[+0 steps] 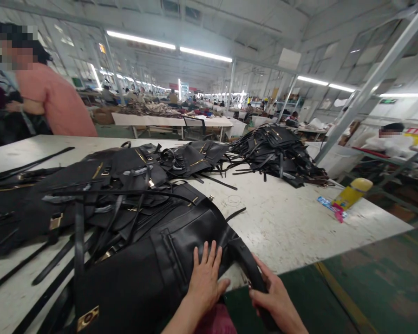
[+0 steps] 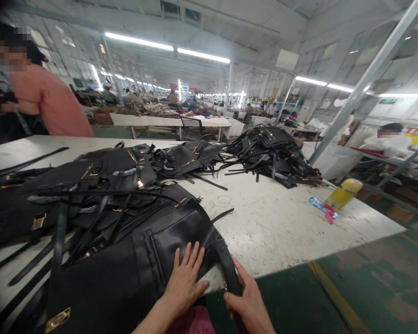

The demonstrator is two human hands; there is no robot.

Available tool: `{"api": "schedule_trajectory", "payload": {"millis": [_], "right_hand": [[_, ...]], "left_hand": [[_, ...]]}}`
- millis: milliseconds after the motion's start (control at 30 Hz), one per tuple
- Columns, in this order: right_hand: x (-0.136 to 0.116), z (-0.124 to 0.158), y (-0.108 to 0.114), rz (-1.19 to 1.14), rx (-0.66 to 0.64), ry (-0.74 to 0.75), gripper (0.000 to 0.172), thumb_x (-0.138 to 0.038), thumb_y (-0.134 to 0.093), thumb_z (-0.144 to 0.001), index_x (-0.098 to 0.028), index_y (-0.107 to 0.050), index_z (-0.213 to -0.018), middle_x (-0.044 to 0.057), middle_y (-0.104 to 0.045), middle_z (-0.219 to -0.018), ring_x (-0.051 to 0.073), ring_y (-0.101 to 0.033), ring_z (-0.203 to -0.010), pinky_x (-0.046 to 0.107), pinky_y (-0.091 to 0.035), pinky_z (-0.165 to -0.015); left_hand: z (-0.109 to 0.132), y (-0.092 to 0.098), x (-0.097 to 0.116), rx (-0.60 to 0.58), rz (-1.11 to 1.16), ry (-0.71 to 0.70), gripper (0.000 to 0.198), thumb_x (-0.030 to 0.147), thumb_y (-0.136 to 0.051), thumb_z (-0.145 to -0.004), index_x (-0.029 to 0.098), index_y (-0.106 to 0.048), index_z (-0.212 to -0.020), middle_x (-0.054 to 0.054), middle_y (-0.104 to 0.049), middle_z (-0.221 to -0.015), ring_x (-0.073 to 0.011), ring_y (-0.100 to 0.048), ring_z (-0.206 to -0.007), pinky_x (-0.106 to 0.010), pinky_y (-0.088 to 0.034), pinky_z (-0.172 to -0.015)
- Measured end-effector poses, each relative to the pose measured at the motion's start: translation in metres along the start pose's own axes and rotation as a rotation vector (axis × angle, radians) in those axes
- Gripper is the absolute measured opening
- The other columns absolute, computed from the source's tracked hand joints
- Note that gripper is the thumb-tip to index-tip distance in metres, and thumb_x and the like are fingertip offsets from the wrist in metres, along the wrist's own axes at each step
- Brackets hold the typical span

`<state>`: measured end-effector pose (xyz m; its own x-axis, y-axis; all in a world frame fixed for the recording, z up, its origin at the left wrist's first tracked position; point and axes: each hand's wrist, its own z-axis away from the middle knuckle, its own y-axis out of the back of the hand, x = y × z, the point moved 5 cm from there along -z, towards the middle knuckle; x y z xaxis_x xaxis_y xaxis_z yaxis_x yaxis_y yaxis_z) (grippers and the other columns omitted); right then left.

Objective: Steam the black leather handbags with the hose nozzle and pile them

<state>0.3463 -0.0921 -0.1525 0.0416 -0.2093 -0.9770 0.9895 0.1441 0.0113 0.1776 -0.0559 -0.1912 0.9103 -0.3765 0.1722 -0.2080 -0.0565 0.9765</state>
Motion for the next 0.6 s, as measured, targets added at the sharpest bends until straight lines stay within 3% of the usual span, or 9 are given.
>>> {"api": "schedule_trajectory", "payload": {"millis": [200, 367, 500, 600], "right_hand": [[-0.025, -0.041, -0.016, 0.126, -0.022, 0.076, 0.081, -0.02, -0.056, -0.062, -0.014, -0.023, -0.136, -0.004, -0.058, -0.057, 0.013, -0.048, -0.037, 0.022, -0.041, -0.035], [-0.058, -0.049, -0.044, 0.107, -0.123, 0.134, 0.08, -0.021, -0.054, -0.063, -0.016, -0.022, -0.136, -0.004, -0.059, -0.06, 0.014, -0.049, -0.04, 0.022, -0.043, -0.036], [-0.052, -0.06, -0.058, 0.085, -0.232, 0.073, 0.081, -0.023, -0.056, -0.062, -0.014, -0.023, -0.135, -0.005, -0.058, -0.054, 0.015, -0.048, -0.036, 0.023, -0.041, -0.033], [-0.035, -0.074, -0.06, 0.162, -0.239, 0.028, 0.079, -0.029, -0.058, -0.066, -0.011, -0.023, -0.135, -0.005, -0.055, -0.045, 0.019, -0.05, -0.035, 0.027, -0.043, -0.034]], "left_hand": [[0.012, -0.01, -0.002, -0.011, -0.064, -0.05, 0.082, 0.066, -0.035, -0.074, 0.023, -0.007, -0.139, -0.009, -0.007, -0.146, -0.0348, -0.005, -0.132, -0.062, -0.01, -0.101], [0.036, -0.03, -0.001, 0.167, -0.292, -0.261, 0.054, 0.036, -0.034, -0.088, 0.025, -0.016, -0.138, -0.007, -0.029, -0.14, -0.029, -0.038, -0.121, -0.05, -0.03, -0.096], [0.042, -0.033, 0.009, 0.342, -0.398, -0.281, 0.044, 0.031, -0.032, -0.089, 0.023, -0.031, -0.132, -0.006, -0.039, -0.135, -0.0269, -0.046, -0.114, -0.043, -0.041, -0.087], [0.047, -0.034, 0.016, 0.209, -0.365, -0.27, 0.037, 0.029, -0.035, -0.087, 0.026, -0.044, -0.124, -0.005, -0.051, -0.126, -0.0265, -0.053, -0.105, -0.042, -0.048, -0.077]]}}
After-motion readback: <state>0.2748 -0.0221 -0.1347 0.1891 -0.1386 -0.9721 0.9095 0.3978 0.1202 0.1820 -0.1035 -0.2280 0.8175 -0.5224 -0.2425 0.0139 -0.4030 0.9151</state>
